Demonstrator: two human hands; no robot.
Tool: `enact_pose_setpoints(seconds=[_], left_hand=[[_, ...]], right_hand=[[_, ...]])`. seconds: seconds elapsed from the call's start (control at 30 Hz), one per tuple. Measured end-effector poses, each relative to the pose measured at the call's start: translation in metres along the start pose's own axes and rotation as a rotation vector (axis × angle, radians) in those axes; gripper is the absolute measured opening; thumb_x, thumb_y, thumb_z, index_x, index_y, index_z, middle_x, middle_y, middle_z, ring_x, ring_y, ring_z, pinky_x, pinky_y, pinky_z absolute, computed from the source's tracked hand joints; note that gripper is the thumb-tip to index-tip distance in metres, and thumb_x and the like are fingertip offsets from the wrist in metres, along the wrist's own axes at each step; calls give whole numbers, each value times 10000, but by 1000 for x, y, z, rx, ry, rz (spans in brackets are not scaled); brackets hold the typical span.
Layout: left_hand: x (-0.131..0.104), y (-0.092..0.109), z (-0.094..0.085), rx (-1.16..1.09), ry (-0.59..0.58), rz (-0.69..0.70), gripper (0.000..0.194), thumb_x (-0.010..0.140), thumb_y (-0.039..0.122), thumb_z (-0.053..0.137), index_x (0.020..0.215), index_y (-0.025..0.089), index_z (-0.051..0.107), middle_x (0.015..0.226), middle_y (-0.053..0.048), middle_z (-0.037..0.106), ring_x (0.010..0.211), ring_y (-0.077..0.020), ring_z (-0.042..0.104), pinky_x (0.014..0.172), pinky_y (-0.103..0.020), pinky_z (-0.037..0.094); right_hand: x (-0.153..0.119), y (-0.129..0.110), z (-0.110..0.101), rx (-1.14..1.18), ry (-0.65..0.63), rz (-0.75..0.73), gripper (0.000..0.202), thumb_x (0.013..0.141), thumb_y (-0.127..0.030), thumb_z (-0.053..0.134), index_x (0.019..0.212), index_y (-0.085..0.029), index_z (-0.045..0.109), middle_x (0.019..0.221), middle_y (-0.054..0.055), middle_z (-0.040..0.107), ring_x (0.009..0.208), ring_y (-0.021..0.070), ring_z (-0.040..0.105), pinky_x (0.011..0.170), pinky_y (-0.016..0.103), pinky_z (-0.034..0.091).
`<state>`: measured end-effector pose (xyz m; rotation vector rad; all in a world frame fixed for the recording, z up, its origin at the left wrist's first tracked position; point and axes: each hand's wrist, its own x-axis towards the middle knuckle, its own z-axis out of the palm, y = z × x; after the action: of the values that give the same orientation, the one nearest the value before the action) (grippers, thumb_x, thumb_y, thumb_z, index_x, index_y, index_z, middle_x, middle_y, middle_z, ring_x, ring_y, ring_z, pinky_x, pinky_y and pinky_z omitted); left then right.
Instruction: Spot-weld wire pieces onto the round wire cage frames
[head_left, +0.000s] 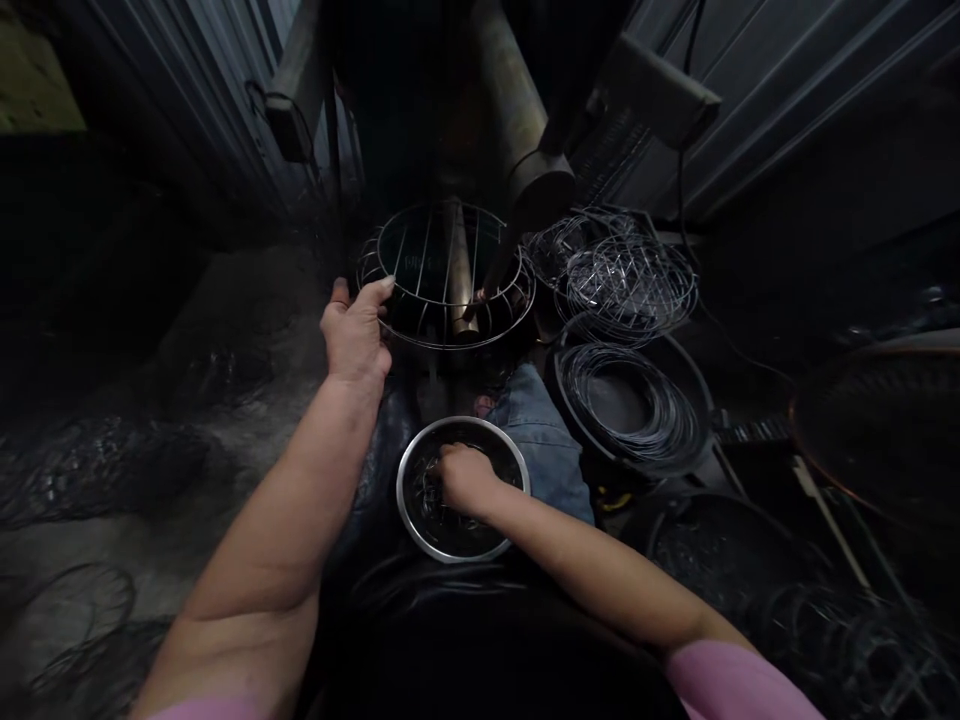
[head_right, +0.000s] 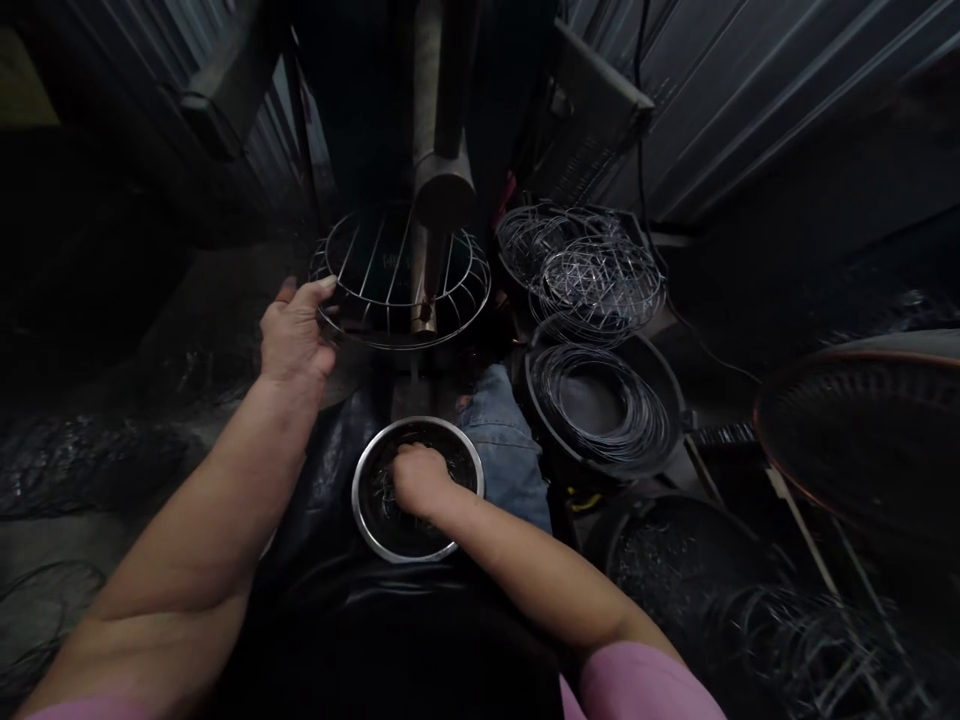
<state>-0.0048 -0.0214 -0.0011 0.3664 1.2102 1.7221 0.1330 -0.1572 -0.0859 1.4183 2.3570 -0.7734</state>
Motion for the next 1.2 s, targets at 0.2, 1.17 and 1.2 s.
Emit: enact_pose_setpoints(seconds=[0.2, 1.17, 1.2], left_hand=[[13, 3, 3, 24, -49, 45, 564, 500, 170, 795, 1009, 154, 554, 673, 46, 536, 548, -77, 480, 480, -202, 349], [-19, -8, 9, -42, -22, 92, 486, 481, 192, 812, 831, 203, 476, 711, 72, 494, 509, -68, 469, 449, -204, 343], [-21, -7, 9, -43, -25, 90, 485, 480, 191, 812, 836, 203, 484, 717, 71, 495, 513, -67, 470, 452, -204, 342]], right_hand=[[-12, 27, -16, 530, 85, 31, 195, 750, -80, 521, 871, -169, 644, 788, 41, 703, 822, 185, 682, 730, 259, 497], [-52, 100, -44, 1476, 793, 414, 403, 517, -398, 790, 802, -130, 689, 544, 25, 637, 455, 170, 598, 401, 244, 406], [-50, 103, -39, 1407, 775, 444, 391, 537, -401, 771, 804, -126, 697, 517, 22, 624, 439, 169, 581, 398, 251, 400]])
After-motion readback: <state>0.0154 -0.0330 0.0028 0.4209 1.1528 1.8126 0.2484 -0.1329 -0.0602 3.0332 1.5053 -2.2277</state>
